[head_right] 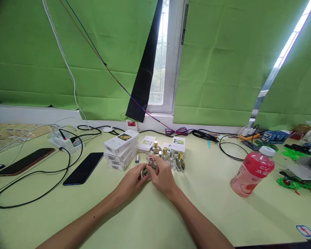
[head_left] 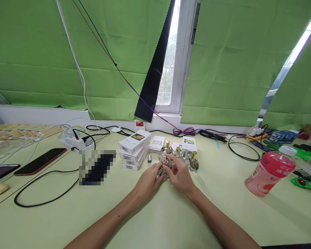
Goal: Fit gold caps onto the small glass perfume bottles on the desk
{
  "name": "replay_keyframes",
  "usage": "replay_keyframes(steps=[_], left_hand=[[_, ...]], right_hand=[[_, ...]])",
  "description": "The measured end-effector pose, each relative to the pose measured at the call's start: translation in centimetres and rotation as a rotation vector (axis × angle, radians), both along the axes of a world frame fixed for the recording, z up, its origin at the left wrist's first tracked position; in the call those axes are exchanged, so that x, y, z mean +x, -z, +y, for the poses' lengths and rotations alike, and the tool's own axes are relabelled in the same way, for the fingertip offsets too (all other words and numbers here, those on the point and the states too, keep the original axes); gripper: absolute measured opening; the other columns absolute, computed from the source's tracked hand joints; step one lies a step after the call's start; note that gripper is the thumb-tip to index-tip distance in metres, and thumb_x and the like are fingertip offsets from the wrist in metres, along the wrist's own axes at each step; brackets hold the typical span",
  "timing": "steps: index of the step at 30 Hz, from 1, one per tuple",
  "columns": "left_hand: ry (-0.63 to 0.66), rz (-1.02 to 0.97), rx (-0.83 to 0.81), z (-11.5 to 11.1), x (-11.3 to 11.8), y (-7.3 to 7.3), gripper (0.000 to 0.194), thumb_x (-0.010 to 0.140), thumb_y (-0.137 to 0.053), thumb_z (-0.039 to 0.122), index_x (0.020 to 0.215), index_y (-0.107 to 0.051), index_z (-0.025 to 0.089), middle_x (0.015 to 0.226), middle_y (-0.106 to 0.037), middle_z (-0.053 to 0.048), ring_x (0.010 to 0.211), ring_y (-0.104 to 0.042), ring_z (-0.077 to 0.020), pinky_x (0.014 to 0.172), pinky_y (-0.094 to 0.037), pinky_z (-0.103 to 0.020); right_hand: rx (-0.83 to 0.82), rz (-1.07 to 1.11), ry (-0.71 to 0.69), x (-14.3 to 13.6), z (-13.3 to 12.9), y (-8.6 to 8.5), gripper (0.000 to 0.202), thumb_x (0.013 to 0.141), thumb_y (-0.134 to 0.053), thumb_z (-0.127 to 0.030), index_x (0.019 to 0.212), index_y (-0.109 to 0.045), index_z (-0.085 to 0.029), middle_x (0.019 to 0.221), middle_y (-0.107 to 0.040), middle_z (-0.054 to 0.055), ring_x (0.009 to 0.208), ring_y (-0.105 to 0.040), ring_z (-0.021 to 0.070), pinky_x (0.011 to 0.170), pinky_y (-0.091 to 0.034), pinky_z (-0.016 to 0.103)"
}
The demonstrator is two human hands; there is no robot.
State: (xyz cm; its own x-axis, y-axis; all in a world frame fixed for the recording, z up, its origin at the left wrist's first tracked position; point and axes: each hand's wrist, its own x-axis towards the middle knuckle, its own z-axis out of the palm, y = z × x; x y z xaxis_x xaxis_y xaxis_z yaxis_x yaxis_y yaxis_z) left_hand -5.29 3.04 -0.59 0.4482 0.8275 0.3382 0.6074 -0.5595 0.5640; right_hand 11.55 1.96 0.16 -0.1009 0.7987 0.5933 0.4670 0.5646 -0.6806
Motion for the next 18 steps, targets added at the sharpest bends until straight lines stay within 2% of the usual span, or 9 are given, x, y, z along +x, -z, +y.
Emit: replay_keyframes(steps=[6, 13, 18], left_hand=[[0.005, -0.004, 0.013, 0.01, -0.01, 0.01, 0.017, 0.093, -0.052, 0.029, 0.107, -0.057, 0.022, 0.099, -0.064, -0.004, 0.077, -0.060, -0.0190, 0.064, -0.043, -0.029], [0.016, -0.021, 0.003, 0.07, -0.01, -0.11, 0.012, 0.092, -0.053, 0.030, 0.100, -0.057, 0.022, 0.095, -0.064, -0.003, 0.074, -0.059, -0.0180, 0.062, -0.042, -0.029], [0.010, 0.000, 0.005, 0.12, -0.09, -0.17, 0.011, 0.093, -0.052, 0.031, 0.097, -0.054, 0.021, 0.095, -0.065, -0.003, 0.074, -0.059, -0.0179, 0.063, -0.041, -0.029]], right_hand=[[0.022, -0.016, -0.003, 0.22, 0.41, 0.34, 0.029, 0.091, -0.055, -0.028, 0.118, -0.061, -0.018, 0.078, -0.065, 0.002, 0.049, -0.049, 0.0113, 0.053, -0.044, 0.025], [0.038, -0.012, -0.002, 0.30, 0.74, 0.50, 0.028, 0.090, -0.057, -0.026, 0.117, -0.061, -0.019, 0.093, -0.068, 0.004, 0.049, -0.046, 0.0091, 0.054, -0.045, 0.025], [0.032, 0.019, 0.020, 0.15, 0.85, 0.54, 0.025, 0.089, -0.060, -0.026, 0.113, -0.062, -0.020, 0.094, -0.067, 0.003, 0.049, -0.045, 0.0083, 0.054, -0.044, 0.024]])
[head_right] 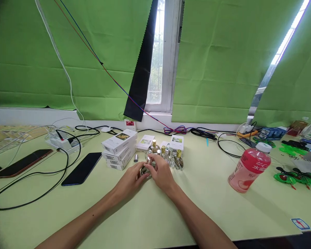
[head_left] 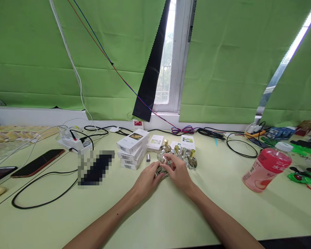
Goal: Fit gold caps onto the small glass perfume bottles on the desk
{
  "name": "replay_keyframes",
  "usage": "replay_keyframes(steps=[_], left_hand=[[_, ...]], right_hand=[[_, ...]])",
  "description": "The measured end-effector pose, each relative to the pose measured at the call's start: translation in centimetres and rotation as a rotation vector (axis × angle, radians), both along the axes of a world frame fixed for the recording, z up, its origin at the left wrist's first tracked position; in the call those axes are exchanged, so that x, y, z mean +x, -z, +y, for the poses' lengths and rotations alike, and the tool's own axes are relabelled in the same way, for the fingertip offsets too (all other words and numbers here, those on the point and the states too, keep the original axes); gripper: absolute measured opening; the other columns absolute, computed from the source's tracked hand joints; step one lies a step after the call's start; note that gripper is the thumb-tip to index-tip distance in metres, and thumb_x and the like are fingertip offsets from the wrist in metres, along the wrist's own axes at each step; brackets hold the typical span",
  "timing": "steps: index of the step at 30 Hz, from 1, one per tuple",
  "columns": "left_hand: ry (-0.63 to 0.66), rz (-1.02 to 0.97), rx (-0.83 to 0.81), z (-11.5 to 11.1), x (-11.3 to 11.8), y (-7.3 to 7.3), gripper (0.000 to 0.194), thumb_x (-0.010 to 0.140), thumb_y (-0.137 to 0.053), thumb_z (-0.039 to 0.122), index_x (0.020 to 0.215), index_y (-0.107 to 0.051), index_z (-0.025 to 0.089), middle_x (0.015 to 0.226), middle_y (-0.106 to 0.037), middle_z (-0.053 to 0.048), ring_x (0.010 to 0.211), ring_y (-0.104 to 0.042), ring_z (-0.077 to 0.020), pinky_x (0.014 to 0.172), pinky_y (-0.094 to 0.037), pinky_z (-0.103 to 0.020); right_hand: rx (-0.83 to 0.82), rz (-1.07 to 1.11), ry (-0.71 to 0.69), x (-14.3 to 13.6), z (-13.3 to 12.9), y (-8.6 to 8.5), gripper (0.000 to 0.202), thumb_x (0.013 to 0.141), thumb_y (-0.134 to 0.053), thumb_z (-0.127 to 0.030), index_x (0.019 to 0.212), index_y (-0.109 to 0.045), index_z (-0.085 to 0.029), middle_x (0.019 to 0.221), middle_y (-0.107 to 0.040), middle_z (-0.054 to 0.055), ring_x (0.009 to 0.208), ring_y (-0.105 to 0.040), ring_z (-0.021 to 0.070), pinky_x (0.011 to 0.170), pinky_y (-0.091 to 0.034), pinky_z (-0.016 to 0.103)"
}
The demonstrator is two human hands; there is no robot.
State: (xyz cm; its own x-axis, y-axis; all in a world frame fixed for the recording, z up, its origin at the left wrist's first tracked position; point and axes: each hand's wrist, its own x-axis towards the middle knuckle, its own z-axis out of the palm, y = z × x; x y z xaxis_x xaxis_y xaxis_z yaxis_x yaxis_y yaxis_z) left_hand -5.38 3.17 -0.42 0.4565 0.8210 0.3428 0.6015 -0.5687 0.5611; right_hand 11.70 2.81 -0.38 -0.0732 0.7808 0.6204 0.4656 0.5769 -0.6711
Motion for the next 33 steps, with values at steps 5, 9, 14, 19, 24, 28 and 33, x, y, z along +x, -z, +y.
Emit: replay_keyframes(steps=[5, 9, 14, 19, 24, 28, 33], left_hand=[[0.025, -0.008, -0.007, 0.15, 0.01, 0.06, 0.016, 0.093, -0.052, 0.031, 0.105, -0.056, 0.021, 0.097, -0.065, -0.004, 0.074, -0.059, -0.0177, 0.063, -0.042, -0.029], [0.019, -0.007, -0.010, 0.19, 0.03, 0.01, 0.019, 0.094, -0.051, 0.031, 0.109, -0.056, 0.022, 0.100, -0.065, -0.004, 0.072, -0.058, -0.0167, 0.064, -0.044, -0.029], [0.007, 0.016, 0.004, 0.27, -0.05, 0.01, 0.024, 0.093, -0.052, 0.030, 0.116, -0.055, 0.022, 0.106, -0.066, -0.005, 0.076, -0.061, -0.0181, 0.066, -0.045, -0.030], [0.006, 0.007, 0.012, 0.38, -0.10, 0.21, 0.037, 0.092, -0.054, 0.029, 0.128, -0.050, 0.024, 0.112, -0.066, -0.006, 0.083, -0.063, -0.0202, 0.070, -0.048, -0.031], [0.002, 0.012, 0.006, 0.27, -0.04, 0.02, 0.032, 0.093, -0.052, 0.030, 0.124, -0.052, 0.023, 0.112, -0.066, -0.006, 0.080, -0.062, -0.0194, 0.071, -0.047, -0.032], [0.004, 0.024, -0.005, 0.19, 0.00, -0.25, 0.028, 0.093, -0.052, 0.029, 0.120, -0.054, 0.022, 0.109, -0.066, -0.007, 0.079, -0.061, -0.0192, 0.069, -0.045, -0.031], [0.015, -0.003, 0.019, 0.37, -0.06, 0.00, 0.023, 0.093, -0.053, 0.030, 0.114, -0.057, 0.021, 0.102, -0.066, -0.005, 0.082, -0.061, -0.0199, 0.070, -0.045, -0.031]], right_hand=[[-0.020, 0.018, 0.024, -0.11, -0.11, -0.25, 0.024, 0.086, -0.064, -0.026, 0.110, -0.064, -0.019, 0.088, -0.065, 0.001, 0.047, -0.043, 0.0070, 0.052, -0.043, 0.023], [-0.031, 0.030, 0.006, -0.01, -0.49, -0.62, 0.040, 0.086, -0.065, -0.029, 0.125, -0.060, -0.020, 0.093, -0.066, 0.002, 0.045, -0.042, 0.0065, 0.050, -0.042, 0.023], [-0.038, -0.033, -0.096, 0.34, -0.53, -0.62, 0.042, 0.092, -0.055, -0.023, 0.134, -0.056, -0.022, 0.086, -0.067, 0.000, 0.048, -0.043, 0.0080, 0.053, -0.042, 0.023], [-0.006, -0.029, -0.133, 0.55, 0.05, -0.13, 0.036, 0.092, -0.052, -0.019, 0.127, -0.059, -0.019, 0.108, -0.069, 0.007, 0.057, -0.051, 0.0103, 0.058, -0.045, 0.025], [0.000, -0.013, -0.136, 0.46, 0.25, 0.09, 0.034, 0.092, -0.052, -0.018, 0.125, -0.060, -0.020, 0.107, -0.068, 0.007, 0.063, -0.055, 0.0125, 0.060, -0.046, 0.025], [0.004, -0.007, -0.117, 0.34, 0.16, 0.05, 0.031, 0.091, -0.054, -0.018, 0.121, -0.062, -0.020, 0.100, -0.067, 0.006, 0.061, -0.052, 0.0120, 0.059, -0.045, 0.025], [-0.012, 0.013, -0.063, 0.21, 0.14, 0.00, 0.027, 0.088, -0.060, -0.020, 0.115, -0.064, -0.020, 0.089, -0.064, 0.002, 0.054, -0.046, 0.0099, 0.057, -0.043, 0.025]])
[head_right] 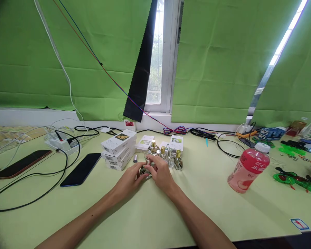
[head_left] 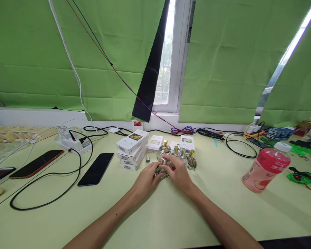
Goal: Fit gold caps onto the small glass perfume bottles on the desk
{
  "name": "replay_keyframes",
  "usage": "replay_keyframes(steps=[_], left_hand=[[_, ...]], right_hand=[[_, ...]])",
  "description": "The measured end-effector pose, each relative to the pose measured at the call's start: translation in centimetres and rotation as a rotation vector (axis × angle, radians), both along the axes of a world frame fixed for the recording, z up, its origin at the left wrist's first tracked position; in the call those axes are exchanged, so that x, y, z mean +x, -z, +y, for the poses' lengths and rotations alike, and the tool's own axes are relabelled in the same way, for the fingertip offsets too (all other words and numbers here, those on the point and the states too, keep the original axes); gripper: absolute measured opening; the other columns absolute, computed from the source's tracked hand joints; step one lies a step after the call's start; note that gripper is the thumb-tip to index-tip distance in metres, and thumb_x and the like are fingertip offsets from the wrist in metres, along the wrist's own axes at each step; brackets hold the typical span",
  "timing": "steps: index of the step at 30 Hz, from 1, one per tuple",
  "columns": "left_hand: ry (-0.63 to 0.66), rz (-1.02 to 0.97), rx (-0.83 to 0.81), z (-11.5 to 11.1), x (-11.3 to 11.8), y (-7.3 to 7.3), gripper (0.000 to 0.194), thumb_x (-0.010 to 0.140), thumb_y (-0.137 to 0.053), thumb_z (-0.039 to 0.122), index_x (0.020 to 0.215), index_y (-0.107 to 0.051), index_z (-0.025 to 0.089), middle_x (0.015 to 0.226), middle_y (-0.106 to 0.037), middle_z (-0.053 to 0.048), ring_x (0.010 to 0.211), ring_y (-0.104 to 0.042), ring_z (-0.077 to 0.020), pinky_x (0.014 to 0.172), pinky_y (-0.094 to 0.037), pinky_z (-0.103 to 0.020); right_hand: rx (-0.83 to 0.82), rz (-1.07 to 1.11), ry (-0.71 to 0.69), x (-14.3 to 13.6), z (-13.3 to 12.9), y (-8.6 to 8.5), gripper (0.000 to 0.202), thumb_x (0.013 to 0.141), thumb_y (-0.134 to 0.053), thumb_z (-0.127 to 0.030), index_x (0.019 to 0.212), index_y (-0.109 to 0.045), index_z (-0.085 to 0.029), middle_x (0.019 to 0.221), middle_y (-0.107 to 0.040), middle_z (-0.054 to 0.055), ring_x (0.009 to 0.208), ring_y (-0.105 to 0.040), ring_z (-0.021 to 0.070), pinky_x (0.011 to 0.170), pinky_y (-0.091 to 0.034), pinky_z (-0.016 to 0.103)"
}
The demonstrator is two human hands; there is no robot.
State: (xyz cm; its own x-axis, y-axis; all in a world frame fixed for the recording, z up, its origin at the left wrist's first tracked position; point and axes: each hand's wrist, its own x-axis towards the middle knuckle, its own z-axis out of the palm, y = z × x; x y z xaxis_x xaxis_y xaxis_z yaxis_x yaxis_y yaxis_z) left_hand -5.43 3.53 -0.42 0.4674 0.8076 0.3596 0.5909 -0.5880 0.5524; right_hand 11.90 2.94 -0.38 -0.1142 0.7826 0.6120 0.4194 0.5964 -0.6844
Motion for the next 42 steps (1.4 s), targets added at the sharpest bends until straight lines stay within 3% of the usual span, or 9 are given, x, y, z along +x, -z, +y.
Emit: replay_keyframes(steps=[9, 17, 27, 32, 36, 42], left_hand=[[-0.001, 0.004, 0.000, -0.04, 0.00, -0.06, 0.020, 0.092, -0.053, 0.029, 0.109, -0.058, 0.021, 0.102, -0.066, -0.006, 0.086, -0.061, -0.0211, 0.071, -0.045, -0.032], [-0.012, -0.010, -0.004, 0.04, -0.05, 0.27, 0.031, 0.091, -0.054, 0.029, 0.121, -0.055, 0.022, 0.109, -0.066, -0.007, 0.078, -0.061, -0.0190, 0.071, -0.047, -0.032], [-0.012, 0.009, -0.046, -0.21, 0.00, -0.16, 0.020, 0.092, -0.053, 0.030, 0.109, -0.058, 0.022, 0.097, -0.066, -0.004, 0.073, -0.059, -0.0179, 0.064, -0.043, -0.028], [-0.005, 0.007, -0.030, -0.09, 0.06, -0.13, 0.021, 0.092, -0.052, 0.030, 0.110, -0.059, 0.021, 0.100, -0.066, -0.005, 0.075, -0.060, -0.0184, 0.067, -0.045, -0.030], [-0.017, -0.002, -0.005, 0.17, -0.07, 0.14, 0.027, 0.092, -0.053, 0.031, 0.117, -0.056, 0.022, 0.107, -0.066, -0.007, 0.076, -0.061, -0.0189, 0.071, -0.047, -0.032], [-0.025, -0.020, 0.007, 0.30, -0.15, 0.46, 0.030, 0.091, -0.055, 0.030, 0.120, -0.055, 0.022, 0.108, -0.067, -0.006, 0.077, -0.062, -0.0189, 0.072, -0.049, -0.033]], right_hand=[[-0.005, -0.011, 0.005, -0.12, -0.52, -0.29, 0.035, 0.089, -0.059, -0.023, 0.124, -0.061, -0.020, 0.089, -0.067, 0.002, 0.049, -0.042, 0.0088, 0.056, -0.043, 0.025], [0.024, -0.025, -0.041, -0.02, -0.29, -0.13, 0.031, 0.093, -0.048, -0.017, 0.122, -0.060, -0.019, 0.103, -0.068, 0.006, 0.054, -0.049, 0.0100, 0.056, -0.044, 0.025], [-0.043, 0.016, 0.033, -0.27, -0.50, -0.54, 0.019, 0.087, -0.060, -0.020, 0.106, -0.061, -0.019, 0.091, -0.063, 0.001, 0.051, -0.042, 0.0080, 0.057, -0.042, 0.024], [-0.031, 0.000, 0.027, -0.21, -0.61, -0.57, 0.026, 0.087, -0.061, -0.021, 0.113, -0.061, -0.019, 0.093, -0.065, 0.002, 0.049, -0.043, 0.0084, 0.057, -0.044, 0.025], [0.020, -0.049, -0.052, -0.08, -0.50, -0.28, 0.034, 0.092, -0.050, -0.016, 0.124, -0.058, -0.021, 0.101, -0.068, 0.006, 0.057, -0.052, 0.0118, 0.060, -0.047, 0.026], [0.074, -0.080, -0.067, 0.07, -0.10, 0.01, 0.035, 0.093, -0.046, -0.012, 0.124, -0.058, -0.021, 0.104, -0.067, 0.008, 0.076, -0.061, 0.0172, 0.073, -0.051, 0.031]])
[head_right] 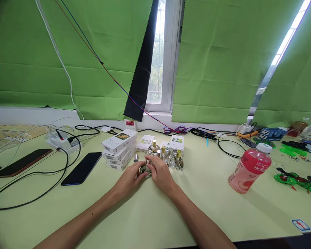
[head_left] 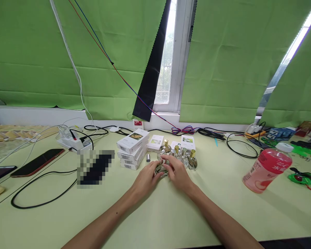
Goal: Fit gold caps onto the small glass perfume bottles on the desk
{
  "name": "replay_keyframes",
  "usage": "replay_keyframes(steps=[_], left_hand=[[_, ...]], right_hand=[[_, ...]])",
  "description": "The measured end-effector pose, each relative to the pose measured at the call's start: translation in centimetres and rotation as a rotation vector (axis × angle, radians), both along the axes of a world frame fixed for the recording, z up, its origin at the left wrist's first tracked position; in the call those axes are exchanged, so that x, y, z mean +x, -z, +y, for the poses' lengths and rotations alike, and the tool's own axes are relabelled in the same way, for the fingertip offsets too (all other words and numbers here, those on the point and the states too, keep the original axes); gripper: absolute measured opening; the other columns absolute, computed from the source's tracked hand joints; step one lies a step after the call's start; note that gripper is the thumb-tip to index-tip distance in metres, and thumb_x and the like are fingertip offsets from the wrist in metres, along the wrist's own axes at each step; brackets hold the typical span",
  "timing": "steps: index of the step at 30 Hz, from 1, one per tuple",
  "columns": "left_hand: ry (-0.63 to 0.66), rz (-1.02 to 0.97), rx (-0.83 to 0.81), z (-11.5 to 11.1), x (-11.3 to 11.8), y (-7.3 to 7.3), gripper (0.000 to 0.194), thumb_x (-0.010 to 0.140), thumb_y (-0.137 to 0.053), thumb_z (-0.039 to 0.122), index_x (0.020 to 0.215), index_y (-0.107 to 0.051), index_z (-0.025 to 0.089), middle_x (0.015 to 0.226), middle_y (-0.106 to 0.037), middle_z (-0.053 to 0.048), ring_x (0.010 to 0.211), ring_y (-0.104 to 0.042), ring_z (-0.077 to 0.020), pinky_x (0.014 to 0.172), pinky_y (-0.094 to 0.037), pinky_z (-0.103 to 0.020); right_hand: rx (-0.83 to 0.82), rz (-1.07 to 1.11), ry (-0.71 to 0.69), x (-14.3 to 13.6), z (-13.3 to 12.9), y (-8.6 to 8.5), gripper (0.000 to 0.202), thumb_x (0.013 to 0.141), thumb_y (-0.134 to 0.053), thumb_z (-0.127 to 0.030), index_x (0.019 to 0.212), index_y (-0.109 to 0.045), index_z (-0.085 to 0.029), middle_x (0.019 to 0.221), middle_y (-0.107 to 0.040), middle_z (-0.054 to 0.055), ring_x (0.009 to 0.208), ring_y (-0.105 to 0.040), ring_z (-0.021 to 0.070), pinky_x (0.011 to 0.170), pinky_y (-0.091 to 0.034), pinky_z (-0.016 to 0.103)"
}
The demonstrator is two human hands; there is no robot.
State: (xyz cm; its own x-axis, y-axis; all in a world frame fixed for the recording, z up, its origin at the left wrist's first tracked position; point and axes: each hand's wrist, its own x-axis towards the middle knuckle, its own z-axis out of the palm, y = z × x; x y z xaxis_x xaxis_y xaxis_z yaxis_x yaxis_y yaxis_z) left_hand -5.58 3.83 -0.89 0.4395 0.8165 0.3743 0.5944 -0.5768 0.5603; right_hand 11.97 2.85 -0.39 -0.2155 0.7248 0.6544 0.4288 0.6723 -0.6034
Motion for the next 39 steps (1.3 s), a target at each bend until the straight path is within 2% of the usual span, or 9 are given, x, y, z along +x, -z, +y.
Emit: replay_keyframes(steps=[8, 16, 23, 26, 29, 33, 36, 39], left_hand=[[0.006, -0.002, -0.021, -0.18, 0.06, -0.34, 0.029, 0.091, -0.055, 0.028, 0.119, -0.055, 0.022, 0.106, -0.067, -0.006, 0.075, -0.061, -0.0181, 0.070, -0.048, -0.031], [0.006, 0.000, -0.034, -0.41, 0.12, -0.78, 0.022, 0.091, -0.055, 0.031, 0.110, -0.059, 0.022, 0.100, -0.066, -0.005, 0.080, -0.060, -0.0201, 0.070, -0.046, -0.032], [0.035, -0.003, -0.027, -0.31, 0.02, -0.94, 0.023, 0.092, -0.052, 0.032, 0.113, -0.058, 0.022, 0.102, -0.066, -0.006, 0.075, -0.058, -0.0182, 0.070, -0.047, -0.033], [0.043, -0.018, -0.030, -0.10, -0.13, -0.93, 0.027, 0.092, -0.053, 0.033, 0.116, -0.058, 0.022, 0.106, -0.066, -0.007, 0.075, -0.059, -0.0175, 0.071, -0.048, -0.032], [0.036, -0.026, -0.039, 0.14, -0.30, -0.70, 0.030, 0.092, -0.054, 0.033, 0.120, -0.056, 0.022, 0.107, -0.065, -0.006, 0.072, -0.059, -0.0164, 0.068, -0.048, -0.031], [0.026, -0.026, -0.020, 0.32, -0.42, -0.41, 0.031, 0.091, -0.055, 0.035, 0.120, -0.057, 0.022, 0.109, -0.065, -0.006, 0.069, -0.059, -0.0154, 0.067, -0.049, -0.031], [0.036, -0.037, -0.033, 0.33, -0.39, -0.41, 0.033, 0.092, -0.054, 0.034, 0.123, -0.055, 0.022, 0.112, -0.065, -0.007, 0.065, -0.058, -0.0140, 0.066, -0.049, -0.031], [0.046, -0.038, -0.032, 0.26, -0.32, -0.57, 0.031, 0.092, -0.053, 0.032, 0.122, -0.056, 0.023, 0.107, -0.066, -0.006, 0.070, -0.059, -0.0158, 0.065, -0.049, -0.030]], right_hand=[[-0.003, 0.007, 0.026, -0.07, 0.06, 0.15, 0.033, 0.091, -0.048, -0.010, 0.121, -0.059, -0.021, 0.106, -0.067, 0.007, 0.076, -0.061, 0.0162, 0.073, -0.050, 0.029], [-0.030, 0.044, 0.085, -0.34, 0.04, 0.09, 0.026, 0.088, -0.055, -0.014, 0.113, -0.061, -0.020, 0.092, -0.063, 0.003, 0.060, -0.052, 0.0119, 0.063, -0.047, 0.026], [-0.055, 0.061, 0.094, -0.36, -0.05, 0.18, 0.027, 0.088, -0.059, -0.018, 0.115, -0.061, -0.021, 0.093, -0.064, 0.002, 0.055, -0.048, 0.0105, 0.060, -0.047, 0.026], [-0.046, 0.050, 0.052, -0.28, -0.12, 0.10, 0.033, 0.091, -0.057, -0.018, 0.123, -0.060, -0.023, 0.098, -0.067, 0.004, 0.059, -0.052, 0.0119, 0.063, -0.048, 0.027], [-0.021, 0.040, -0.004, -0.25, -0.12, -0.07, 0.035, 0.094, -0.050, -0.015, 0.126, -0.060, -0.024, 0.108, -0.068, 0.006, 0.075, -0.061, 0.0153, 0.070, -0.051, 0.028], [0.008, 0.060, -0.016, -0.31, 0.01, -0.19, 0.035, 0.094, -0.047, -0.011, 0.123, -0.062, -0.023, 0.108, -0.068, 0.007, 0.094, -0.063, 0.0191, 0.081, -0.051, 0.031], [0.015, 0.064, -0.006, -0.40, 0.12, -0.11, 0.035, 0.093, -0.048, -0.010, 0.122, -0.062, -0.022, 0.105, -0.068, 0.007, 0.092, -0.063, 0.0185, 0.079, -0.052, 0.030], [0.011, 0.060, 0.023, -0.48, 0.18, 0.02, 0.033, 0.092, -0.050, -0.011, 0.120, -0.063, -0.022, 0.102, -0.068, 0.006, 0.083, -0.062, 0.0173, 0.073, -0.051, 0.028]])
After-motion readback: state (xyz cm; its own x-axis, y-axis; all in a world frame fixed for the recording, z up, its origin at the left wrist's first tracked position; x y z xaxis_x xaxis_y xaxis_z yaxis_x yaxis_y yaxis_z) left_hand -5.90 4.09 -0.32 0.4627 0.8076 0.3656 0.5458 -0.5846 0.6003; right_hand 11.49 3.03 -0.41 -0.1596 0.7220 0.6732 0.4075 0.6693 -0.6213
